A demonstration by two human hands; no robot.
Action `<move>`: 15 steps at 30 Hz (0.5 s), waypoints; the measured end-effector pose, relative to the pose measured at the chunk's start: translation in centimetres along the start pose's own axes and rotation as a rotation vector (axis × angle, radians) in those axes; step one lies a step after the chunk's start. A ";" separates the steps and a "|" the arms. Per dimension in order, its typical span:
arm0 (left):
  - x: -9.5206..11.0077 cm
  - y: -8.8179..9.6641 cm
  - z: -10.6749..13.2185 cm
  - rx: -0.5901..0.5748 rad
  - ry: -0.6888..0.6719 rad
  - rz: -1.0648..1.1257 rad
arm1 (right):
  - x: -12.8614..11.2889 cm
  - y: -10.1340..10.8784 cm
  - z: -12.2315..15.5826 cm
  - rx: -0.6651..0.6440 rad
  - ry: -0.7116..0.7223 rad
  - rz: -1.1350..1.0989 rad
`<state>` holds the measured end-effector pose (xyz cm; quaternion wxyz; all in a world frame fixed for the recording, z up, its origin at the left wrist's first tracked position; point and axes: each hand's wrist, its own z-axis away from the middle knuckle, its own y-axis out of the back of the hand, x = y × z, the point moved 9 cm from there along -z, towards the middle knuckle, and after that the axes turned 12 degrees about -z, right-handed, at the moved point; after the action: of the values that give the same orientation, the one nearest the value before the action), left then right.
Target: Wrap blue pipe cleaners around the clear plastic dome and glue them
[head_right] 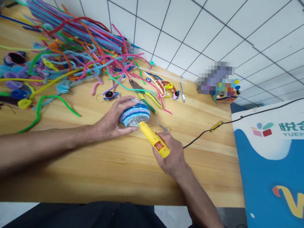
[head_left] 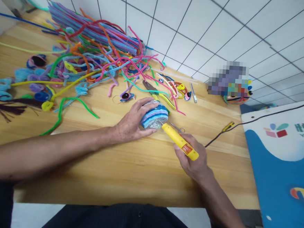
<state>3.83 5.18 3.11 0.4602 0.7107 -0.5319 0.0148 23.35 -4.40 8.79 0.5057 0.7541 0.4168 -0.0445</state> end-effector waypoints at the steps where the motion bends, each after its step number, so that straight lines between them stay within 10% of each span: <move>1: -0.1 0.0 0.0 -0.003 0.003 0.001 | 0.0 -0.1 0.0 -0.002 0.006 0.001; 15: -0.2 0.1 -0.1 0.019 -0.014 -0.006 | 0.4 -0.2 0.1 0.016 0.014 0.019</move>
<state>3.72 5.38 3.13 0.4500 0.7167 -0.5326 0.0133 23.52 -4.23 8.42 0.4971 0.7623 0.4128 -0.0378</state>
